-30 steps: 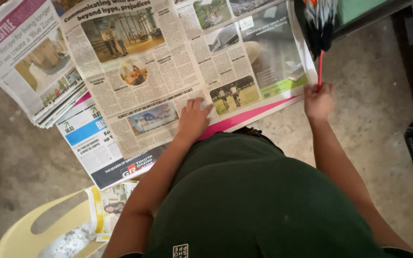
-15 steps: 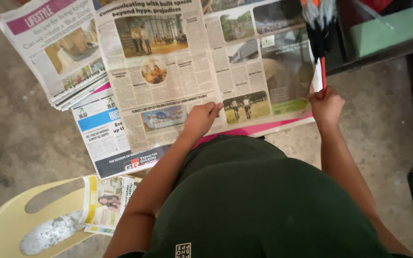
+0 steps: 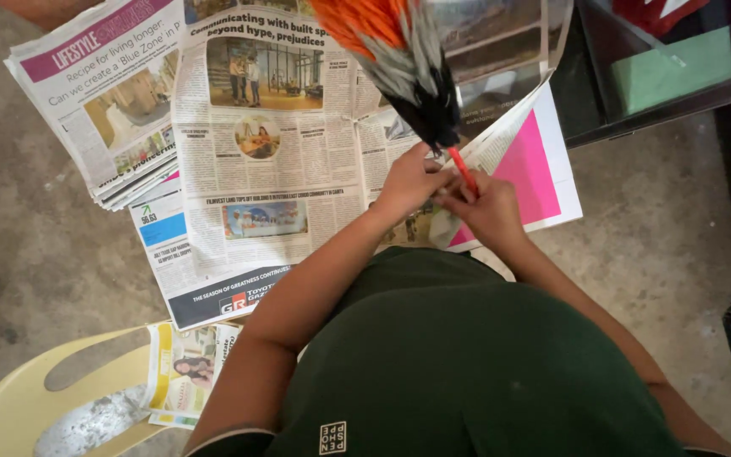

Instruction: Dusting and organizing a stack of newspapers using a feather duster.

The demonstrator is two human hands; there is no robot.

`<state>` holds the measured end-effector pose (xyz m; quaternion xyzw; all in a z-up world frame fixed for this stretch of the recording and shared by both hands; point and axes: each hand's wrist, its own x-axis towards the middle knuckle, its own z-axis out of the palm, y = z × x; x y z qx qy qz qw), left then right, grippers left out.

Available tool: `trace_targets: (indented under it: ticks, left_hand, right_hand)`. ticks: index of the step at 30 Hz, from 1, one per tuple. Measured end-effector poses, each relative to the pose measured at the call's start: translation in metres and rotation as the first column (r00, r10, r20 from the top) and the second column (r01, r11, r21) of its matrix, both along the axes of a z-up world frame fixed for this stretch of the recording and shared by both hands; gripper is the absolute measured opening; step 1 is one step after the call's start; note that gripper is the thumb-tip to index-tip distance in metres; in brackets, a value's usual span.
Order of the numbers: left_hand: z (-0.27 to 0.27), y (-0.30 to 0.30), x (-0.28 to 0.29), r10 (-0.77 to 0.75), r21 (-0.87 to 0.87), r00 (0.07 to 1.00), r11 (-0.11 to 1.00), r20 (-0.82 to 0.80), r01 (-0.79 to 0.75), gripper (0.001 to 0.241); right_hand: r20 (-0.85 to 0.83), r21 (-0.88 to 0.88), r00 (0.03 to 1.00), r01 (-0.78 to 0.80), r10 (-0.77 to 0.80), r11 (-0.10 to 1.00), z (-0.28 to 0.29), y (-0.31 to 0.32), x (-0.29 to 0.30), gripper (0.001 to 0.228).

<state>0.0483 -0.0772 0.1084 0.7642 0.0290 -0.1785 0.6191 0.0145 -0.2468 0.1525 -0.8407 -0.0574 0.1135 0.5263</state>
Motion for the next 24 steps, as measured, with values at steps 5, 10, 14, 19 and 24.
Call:
trace_targets:
  ticks: [5, 10, 14, 19, 24]
  left_hand:
    - [-0.036, 0.004, -0.001, 0.014, -0.168, 0.999, 0.986, -0.05, -0.022, 0.045]
    - [-0.019, 0.012, -0.015, -0.111, -0.622, 0.92, 0.766, -0.377, -0.162, 0.052]
    - [-0.053, 0.025, -0.018, 0.125, -0.535, 0.991, 0.835, -0.043, -0.128, 0.045]
    - [-0.047, 0.128, -0.035, 0.494, -0.677, 0.862, 0.673, 0.113, -0.297, 0.019]
    - [-0.064, 0.252, -0.074, 0.661, -0.187, 0.691, 0.749, 0.295, -0.636, 0.023]
  right_hand:
    - [0.105, -0.117, 0.992, 0.082, -0.069, 0.99, -0.016, -0.015, 0.0, 0.033]
    - [0.355, -0.161, 0.932, 0.133, -0.068, 0.978, -0.006, -0.016, 0.002, 0.044]
    - [0.127, -0.022, 0.966, 0.229, -0.225, 0.973, -0.025, -0.032, 0.005, 0.048]
    - [0.042, 0.022, 0.932, 0.36, -0.361, 0.933, -0.061, -0.088, 0.007, 0.044]
    - [0.091, -0.175, 0.895, 0.446, -0.437, 0.878, -0.102, -0.135, 0.013, 0.036]
